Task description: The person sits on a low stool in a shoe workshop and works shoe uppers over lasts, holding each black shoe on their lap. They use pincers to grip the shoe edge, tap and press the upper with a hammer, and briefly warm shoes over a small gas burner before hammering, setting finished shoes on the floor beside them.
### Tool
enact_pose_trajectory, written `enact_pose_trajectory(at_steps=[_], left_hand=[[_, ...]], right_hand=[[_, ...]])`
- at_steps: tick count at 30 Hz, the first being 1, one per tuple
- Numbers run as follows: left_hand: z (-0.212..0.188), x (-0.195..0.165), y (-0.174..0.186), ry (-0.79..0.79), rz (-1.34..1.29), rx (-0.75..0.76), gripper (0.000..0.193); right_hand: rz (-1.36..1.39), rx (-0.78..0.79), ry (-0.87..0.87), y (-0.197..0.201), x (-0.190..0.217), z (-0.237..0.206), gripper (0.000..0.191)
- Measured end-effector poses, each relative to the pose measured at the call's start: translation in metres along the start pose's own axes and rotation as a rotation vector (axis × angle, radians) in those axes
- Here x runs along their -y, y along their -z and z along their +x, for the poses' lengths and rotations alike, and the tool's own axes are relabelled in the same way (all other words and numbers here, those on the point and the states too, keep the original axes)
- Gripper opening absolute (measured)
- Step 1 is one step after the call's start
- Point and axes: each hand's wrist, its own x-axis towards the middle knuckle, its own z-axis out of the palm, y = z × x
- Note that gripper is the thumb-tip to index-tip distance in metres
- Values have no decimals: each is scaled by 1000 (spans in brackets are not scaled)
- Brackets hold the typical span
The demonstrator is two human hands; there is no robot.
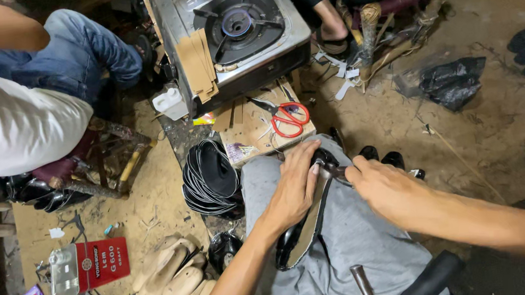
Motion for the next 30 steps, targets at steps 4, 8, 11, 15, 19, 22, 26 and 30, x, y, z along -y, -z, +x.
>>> enact_pose_trajectory(at_steps=[4, 8, 11, 15, 19, 22, 26, 30], left_hand=[[0, 3, -1, 16, -36, 7, 43], [7, 8, 4, -32, -25, 44, 46], [9, 6, 5, -88, -17, 40, 45], [8, 7, 1, -48, 5, 42, 42], [9, 17, -1, -16, -71, 50, 37], [11, 23, -1, 18, -99, 82, 35], [11, 24, -3, 15, -59, 107, 35], [9, 27, -6, -14, -62, 86, 34]], right_hand=[[45, 200, -199, -5, 2, -2, 24], [-75, 84, -123, -15, 10, -3, 21], [-74, 92, -57, -9, -2, 2, 23], [316, 296, -141, 1, -20, 7, 20], [174, 252, -253, -15, -9, -2, 21], [107, 162, -186, -25, -8, -5, 26], [288, 293, -60, -12, -43, 9, 22], [956, 656, -545, -7, -54, 6, 36]])
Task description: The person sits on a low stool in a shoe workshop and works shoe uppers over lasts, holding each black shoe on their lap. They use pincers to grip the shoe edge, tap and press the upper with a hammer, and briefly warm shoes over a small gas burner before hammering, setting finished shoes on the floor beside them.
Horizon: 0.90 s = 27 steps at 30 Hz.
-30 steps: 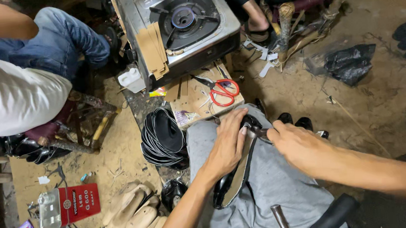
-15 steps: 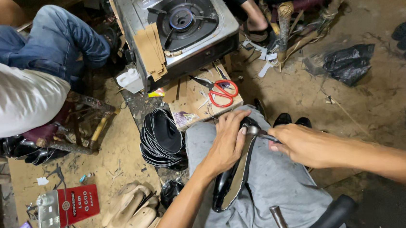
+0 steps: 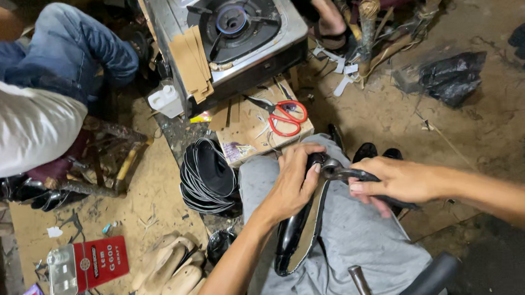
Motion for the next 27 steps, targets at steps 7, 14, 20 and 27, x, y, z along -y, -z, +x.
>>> enact_pose_trajectory(at_steps=[7, 14, 20, 27], left_hand=[[1, 11, 0, 93, -71, 36, 33], [9, 15, 4, 275, -115, 129, 27], [5, 17, 3, 73, -20, 118, 30], [-1, 12, -3, 88, 17, 33, 33]], right_hand=[[-463, -291, 477, -15, -22, 20, 46], [-494, -257, 459, -4, -18, 22, 42], [-307, -92, -40, -58, 18, -17, 39], [-408, 146, 601, -107, -2, -57, 27]])
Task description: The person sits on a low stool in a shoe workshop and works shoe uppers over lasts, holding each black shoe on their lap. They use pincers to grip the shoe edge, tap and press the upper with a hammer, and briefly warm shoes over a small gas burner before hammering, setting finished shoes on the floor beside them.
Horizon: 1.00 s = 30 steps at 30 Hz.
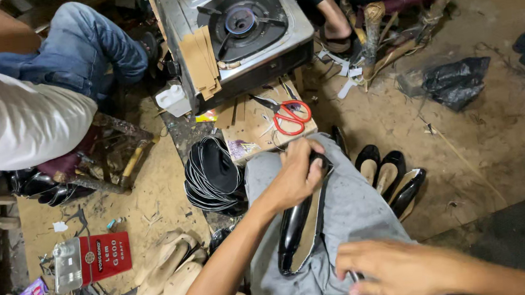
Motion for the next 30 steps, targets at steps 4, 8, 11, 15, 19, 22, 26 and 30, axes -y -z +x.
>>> enact_pose_trajectory(at_steps=[4, 8, 11, 15, 19, 22, 26, 30], left_hand=[[-32, -18, -4, -44, -45, -262, 73], [-49, -28, -2, 64, -66, -208, 88], [-45, -26, 10, 11, -242, -56, 88], [-39, -26, 20, 113, -315, 37, 84], [-39, -32, 18, 233, -368, 55, 84], [-38, -36, 15, 225, -330, 25, 84], [-41, -36, 16, 286, -369, 22, 84], [-44, -33, 16, 270, -248, -6, 85]], right_hand=[[-353, -26, -317, -19, -61, -46, 37], [-495, 139, -540, -71, -106, -64, 44], [-405, 179, -634, -64, -99, -80, 37], [-302, 101, -672, 15, -42, -118, 43], [-196, -309, -954, 51, 12, -89, 35], [84, -1053, -119, 40, 41, -66, 25], [258, -1294, 746, 27, 24, -12, 25], [-103, -880, -511, 26, -18, 17, 29]])
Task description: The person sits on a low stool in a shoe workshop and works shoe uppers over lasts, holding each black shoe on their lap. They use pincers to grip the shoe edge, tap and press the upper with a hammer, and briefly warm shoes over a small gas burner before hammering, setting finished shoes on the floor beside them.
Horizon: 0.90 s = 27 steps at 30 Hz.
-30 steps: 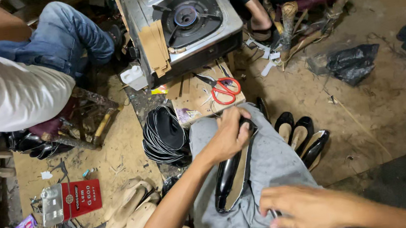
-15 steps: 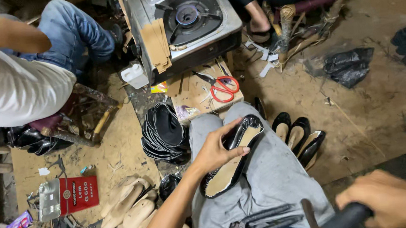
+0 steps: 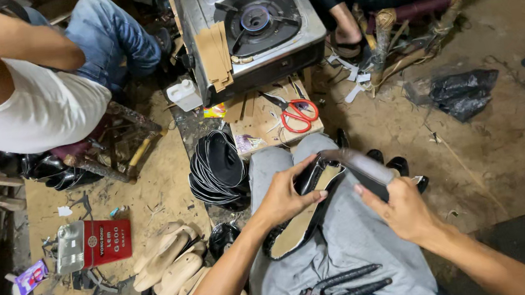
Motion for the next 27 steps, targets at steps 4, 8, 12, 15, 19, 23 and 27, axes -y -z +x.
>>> enact_pose_trajectory(at_steps=[4, 8, 12, 15, 19, 23, 27], left_hand=[[-1, 1, -1, -125, -89, -17, 82], [-2, -4, -1, -9, -153, 5, 79], [-2, -8, -1, 196, 54, 30, 83], [1, -3, -2, 59, -135, 24, 82], [1, 10, -4, -85, -64, -26, 83], [4, 18, -3, -110, -115, -4, 82], [4, 17, -3, -78, -102, -10, 83]], right_hand=[[415, -275, 473, -5, -13, -6, 24], [471, -244, 710, -3, -6, -8, 21], [2, -41, 247, -1, -4, 1, 30], [196, -260, 522, -3, -11, -2, 41], [119, -40, 299, -15, -22, -7, 36], [117, -129, 407, -28, -39, 1, 36], [570, -343, 721, -37, -56, 6, 43]])
